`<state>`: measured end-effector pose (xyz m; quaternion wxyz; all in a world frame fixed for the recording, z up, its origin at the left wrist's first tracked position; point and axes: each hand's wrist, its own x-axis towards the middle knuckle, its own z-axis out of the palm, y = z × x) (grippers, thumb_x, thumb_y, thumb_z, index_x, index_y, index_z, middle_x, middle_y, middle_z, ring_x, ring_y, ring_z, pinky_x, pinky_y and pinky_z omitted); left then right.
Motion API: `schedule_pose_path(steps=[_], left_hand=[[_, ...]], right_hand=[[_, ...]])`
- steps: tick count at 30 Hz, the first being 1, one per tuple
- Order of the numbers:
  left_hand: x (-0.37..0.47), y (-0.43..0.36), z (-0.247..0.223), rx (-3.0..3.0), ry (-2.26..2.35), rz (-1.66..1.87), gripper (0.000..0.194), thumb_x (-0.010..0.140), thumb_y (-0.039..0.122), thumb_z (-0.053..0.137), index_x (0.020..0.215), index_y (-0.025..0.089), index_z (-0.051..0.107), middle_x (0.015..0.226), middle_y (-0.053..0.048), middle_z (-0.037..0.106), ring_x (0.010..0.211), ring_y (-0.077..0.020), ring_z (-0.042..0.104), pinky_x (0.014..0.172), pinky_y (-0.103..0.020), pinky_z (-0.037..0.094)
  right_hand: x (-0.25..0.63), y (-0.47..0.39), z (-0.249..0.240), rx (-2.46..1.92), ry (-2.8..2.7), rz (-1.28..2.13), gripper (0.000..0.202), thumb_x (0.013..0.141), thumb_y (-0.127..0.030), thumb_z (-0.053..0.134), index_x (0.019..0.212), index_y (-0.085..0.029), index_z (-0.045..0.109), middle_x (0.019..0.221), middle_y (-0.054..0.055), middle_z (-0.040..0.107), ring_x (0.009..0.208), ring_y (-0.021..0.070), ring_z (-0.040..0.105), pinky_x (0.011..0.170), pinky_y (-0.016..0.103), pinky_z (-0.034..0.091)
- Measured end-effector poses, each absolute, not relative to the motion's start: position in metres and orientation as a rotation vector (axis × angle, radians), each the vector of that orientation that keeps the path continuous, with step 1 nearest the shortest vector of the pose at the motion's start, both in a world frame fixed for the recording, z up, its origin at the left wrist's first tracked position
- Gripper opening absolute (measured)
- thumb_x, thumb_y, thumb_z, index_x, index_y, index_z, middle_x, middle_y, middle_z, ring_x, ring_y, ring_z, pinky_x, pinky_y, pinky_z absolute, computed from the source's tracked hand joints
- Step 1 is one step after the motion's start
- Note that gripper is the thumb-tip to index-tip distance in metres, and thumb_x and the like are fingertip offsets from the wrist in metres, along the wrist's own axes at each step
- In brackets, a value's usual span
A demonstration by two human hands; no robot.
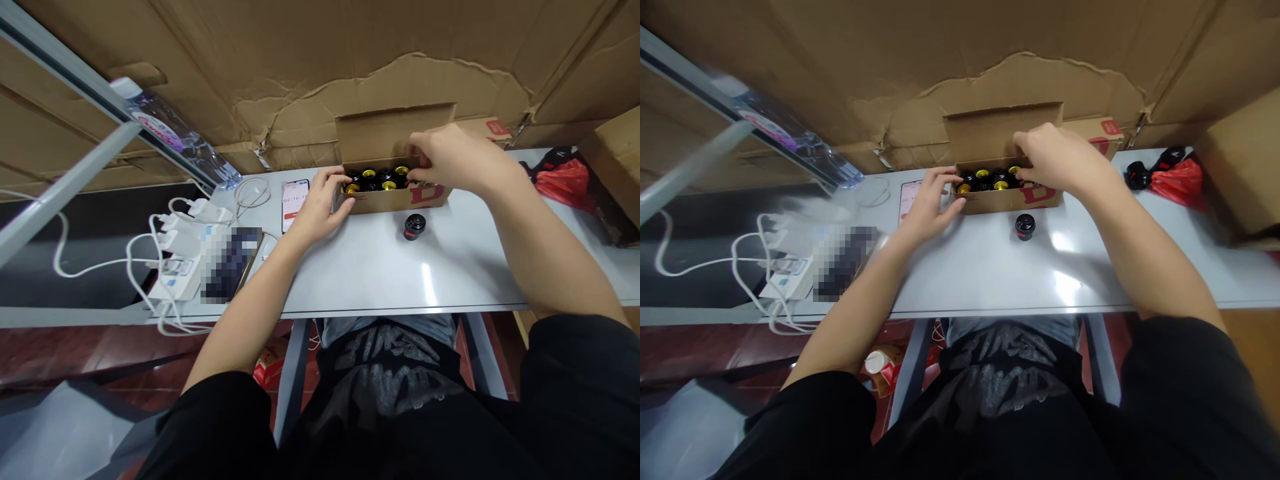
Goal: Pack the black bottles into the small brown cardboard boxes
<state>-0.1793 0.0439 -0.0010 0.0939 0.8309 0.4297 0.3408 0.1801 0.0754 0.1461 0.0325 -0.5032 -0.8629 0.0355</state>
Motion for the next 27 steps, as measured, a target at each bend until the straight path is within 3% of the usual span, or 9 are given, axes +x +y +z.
schedule_pose_path(steps=[3,6,9,11,13,19,24,27], left_hand=[[-0.179,0.045,-0.002,2.46,1.271,1.014,0.05,0.125,0.066,0.069,0.161,0.031,0.067,0.182,-0.022,0.064,0.174,-0.0451,0.063,0.138,-0.07,0.067],[-0.179,0.046,-0.004,2.475,1.264,1.015,0.053,0.126,0.07,0.064,0.163,0.032,0.067,0.184,-0.023,0.063,0.175,-0.0445,0.062,0.137,-0.07,0.067],[-0.179,0.046,-0.005,2.472,1.271,1.023,0.061,0.126,0.079,0.06,0.163,0.032,0.067,0.182,-0.023,0.063,0.175,-0.0448,0.063,0.138,-0.072,0.066],[-0.178,0.045,-0.004,2.46,1.282,1.019,0.065,0.126,0.084,0.059,0.162,0.031,0.067,0.181,-0.024,0.064,0.174,-0.0455,0.063,0.14,-0.074,0.065],[-0.178,0.045,-0.003,2.46,1.282,1.016,0.065,0.126,0.084,0.059,0.162,0.031,0.067,0.181,-0.024,0.064,0.175,-0.0459,0.063,0.14,-0.074,0.064],[-0.178,0.044,-0.001,2.472,1.269,1.02,0.055,0.126,0.072,0.067,0.162,0.031,0.067,0.18,-0.023,0.064,0.173,-0.0469,0.064,0.14,-0.075,0.064],[-0.177,0.044,-0.003,2.468,1.276,1.018,0.053,0.126,0.068,0.068,0.163,0.03,0.066,0.181,-0.023,0.064,0.173,-0.0462,0.065,0.141,-0.073,0.065],[-0.176,0.045,-0.006,2.473,1.269,1.074,0.056,0.127,0.072,0.063,0.163,0.03,0.067,0.18,-0.023,0.065,0.174,-0.0455,0.064,0.145,-0.074,0.061]], right_hand=[[0.167,0.038,0.165,-1.6,-2.813,0.112,0.036,0.107,-0.06,0.093,0.128,-0.032,0.089,0.102,0.011,0.088,0.087,0.0413,0.081,0.072,0.049,0.057],[0.14,-0.001,0.176,-1.673,-3.05,0.102,0.036,0.103,-0.062,0.097,0.116,-0.029,0.091,0.096,0.013,0.086,0.088,0.0437,0.085,0.071,0.05,0.059],[0.114,-0.023,0.178,-1.739,-3.244,0.14,0.015,0.115,-0.032,0.084,0.125,-0.022,0.089,0.114,0.02,0.092,0.105,0.0454,0.092,0.066,0.043,0.05],[0.105,-0.025,0.175,-1.651,-3.325,0.233,0.023,0.116,-0.012,0.069,0.131,-0.017,0.087,0.128,0.023,0.093,0.112,0.0417,0.093,0.062,0.041,0.044],[0.103,-0.02,0.17,-1.475,-3.36,0.293,0.028,0.114,-0.007,0.066,0.133,-0.016,0.085,0.132,0.022,0.091,0.108,0.0372,0.091,0.063,0.041,0.042],[0.127,0.013,0.164,-1.232,-3.052,0.29,0.012,0.11,-0.023,0.076,0.12,-0.027,0.081,0.125,0.011,0.085,0.093,0.0315,0.076,0.073,0.042,0.043],[0.155,0.036,0.174,-1.287,-2.754,0.333,0.03,0.113,-0.045,0.078,0.14,-0.035,0.088,0.129,0.012,0.086,0.116,0.042,0.079,0.089,0.048,0.057],[0.17,0.047,0.178,-1.322,-2.634,0.437,0.04,0.107,-0.052,0.082,0.145,-0.043,0.089,0.136,0.011,0.087,0.128,0.048,0.078,0.105,0.059,0.063]])
